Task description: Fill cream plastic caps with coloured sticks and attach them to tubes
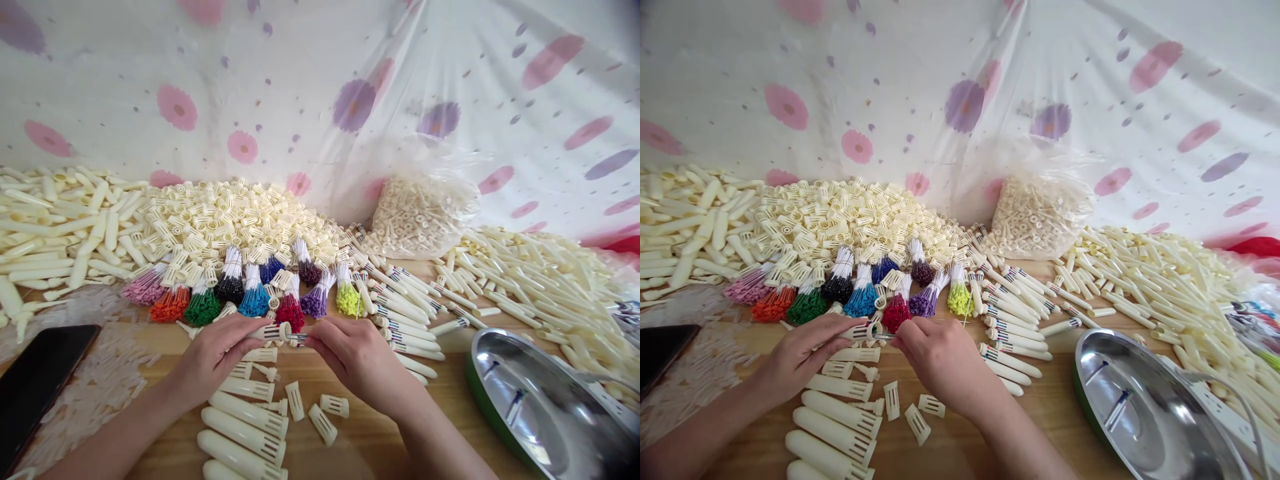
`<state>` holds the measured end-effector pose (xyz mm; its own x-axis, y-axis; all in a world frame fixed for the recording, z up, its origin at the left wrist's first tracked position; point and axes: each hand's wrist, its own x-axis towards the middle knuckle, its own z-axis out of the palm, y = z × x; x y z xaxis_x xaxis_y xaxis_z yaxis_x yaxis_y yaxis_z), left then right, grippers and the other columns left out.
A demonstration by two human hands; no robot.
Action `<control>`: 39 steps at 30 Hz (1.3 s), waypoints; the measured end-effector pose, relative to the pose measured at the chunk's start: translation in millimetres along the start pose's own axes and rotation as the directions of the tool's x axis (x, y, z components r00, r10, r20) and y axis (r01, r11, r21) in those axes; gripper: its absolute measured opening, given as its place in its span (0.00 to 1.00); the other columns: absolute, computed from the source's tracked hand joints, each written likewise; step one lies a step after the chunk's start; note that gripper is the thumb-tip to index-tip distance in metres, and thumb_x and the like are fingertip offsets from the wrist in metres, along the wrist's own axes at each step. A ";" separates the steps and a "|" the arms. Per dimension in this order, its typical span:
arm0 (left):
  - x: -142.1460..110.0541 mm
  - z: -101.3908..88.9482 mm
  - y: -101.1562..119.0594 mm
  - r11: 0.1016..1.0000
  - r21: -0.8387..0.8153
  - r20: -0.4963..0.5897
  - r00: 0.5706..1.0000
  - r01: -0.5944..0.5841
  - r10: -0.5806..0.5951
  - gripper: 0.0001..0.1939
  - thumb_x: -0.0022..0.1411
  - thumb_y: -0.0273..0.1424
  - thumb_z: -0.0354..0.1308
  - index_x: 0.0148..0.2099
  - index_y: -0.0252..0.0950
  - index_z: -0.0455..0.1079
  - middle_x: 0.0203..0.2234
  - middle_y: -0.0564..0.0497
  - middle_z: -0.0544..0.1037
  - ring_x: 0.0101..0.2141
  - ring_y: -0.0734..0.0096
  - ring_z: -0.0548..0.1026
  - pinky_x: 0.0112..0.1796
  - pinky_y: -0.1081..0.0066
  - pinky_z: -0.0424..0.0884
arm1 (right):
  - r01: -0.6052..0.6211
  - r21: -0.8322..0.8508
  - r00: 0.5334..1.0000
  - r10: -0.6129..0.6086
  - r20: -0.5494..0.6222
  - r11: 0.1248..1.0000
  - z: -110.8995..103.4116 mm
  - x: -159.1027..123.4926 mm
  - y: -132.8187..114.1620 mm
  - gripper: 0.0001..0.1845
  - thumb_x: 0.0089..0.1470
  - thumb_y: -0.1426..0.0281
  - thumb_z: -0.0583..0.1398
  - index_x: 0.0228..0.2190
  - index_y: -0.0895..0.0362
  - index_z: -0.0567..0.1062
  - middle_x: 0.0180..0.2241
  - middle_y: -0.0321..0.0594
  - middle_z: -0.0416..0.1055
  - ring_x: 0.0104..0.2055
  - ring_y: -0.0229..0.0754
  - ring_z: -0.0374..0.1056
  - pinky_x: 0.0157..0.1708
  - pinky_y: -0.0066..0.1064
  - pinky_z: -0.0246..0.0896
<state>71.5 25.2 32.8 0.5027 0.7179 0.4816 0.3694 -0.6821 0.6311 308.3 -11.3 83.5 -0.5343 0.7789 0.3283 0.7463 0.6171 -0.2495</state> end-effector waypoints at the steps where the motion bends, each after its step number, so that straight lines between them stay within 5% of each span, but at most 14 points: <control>1: 0.1 0.0 0.9 1.000 -0.009 0.028 1.000 0.001 -0.001 0.16 0.62 0.25 0.53 0.51 0.41 0.72 0.39 0.51 0.82 0.39 0.69 0.78 0.42 0.75 0.72 | 0.008 -0.003 1.000 -0.008 0.004 1.000 -0.9 -0.1 0.0 0.13 0.62 0.71 0.50 0.27 0.60 0.70 0.22 0.35 0.67 0.22 0.34 0.60 0.23 0.25 0.49; 11: -5.6 -0.9 3.7 0.966 -0.175 0.221 0.964 0.191 -0.150 0.16 0.61 0.28 0.53 0.50 0.43 0.73 0.40 0.51 0.82 0.38 0.67 0.79 0.38 0.76 0.74 | 0.095 0.013 0.995 -0.095 -0.022 0.995 -6.2 0.8 -2.4 0.16 0.63 0.70 0.49 0.25 0.59 0.69 0.20 0.34 0.64 0.21 0.33 0.56 0.22 0.26 0.47; 19: -6.0 5.9 4.7 0.871 -0.322 0.096 0.928 0.372 -0.361 0.09 0.55 0.30 0.61 0.41 0.41 0.74 0.36 0.51 0.80 0.38 0.65 0.77 0.40 0.71 0.73 | 0.065 0.089 0.995 -0.058 -0.087 0.994 -14.4 -2.5 5.0 0.10 0.62 0.69 0.52 0.34 0.59 0.70 0.27 0.40 0.72 0.28 0.36 0.68 0.27 0.26 0.58; 26: -6.0 13.9 0.6 0.851 -0.485 -0.058 0.964 0.201 -0.261 0.06 0.53 0.25 0.63 0.35 0.39 0.72 0.31 0.50 0.76 0.35 0.67 0.75 0.37 0.70 0.73 | -0.042 0.424 0.990 0.095 -0.105 0.904 -11.1 -4.1 -11.7 0.08 0.63 0.68 0.49 0.40 0.56 0.66 0.27 0.36 0.72 0.25 0.34 0.66 0.25 0.24 0.59; 39: -9.1 19.8 -2.8 0.792 -0.562 -0.043 0.948 0.237 -0.315 0.07 0.53 0.25 0.63 0.35 0.40 0.73 0.32 0.52 0.75 0.36 0.68 0.75 0.36 0.72 0.74 | 0.275 0.023 0.956 -0.271 -0.111 0.961 10.1 1.3 -16.2 0.09 0.63 0.72 0.48 0.43 0.60 0.65 0.34 0.45 0.75 0.36 0.41 0.70 0.33 0.30 0.65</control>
<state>81.3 17.8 14.7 0.3264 0.9015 0.2843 -0.0272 -0.2917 0.9561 291.5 -19.1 78.8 -0.6695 0.5649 0.4825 0.5611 0.8101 -0.1699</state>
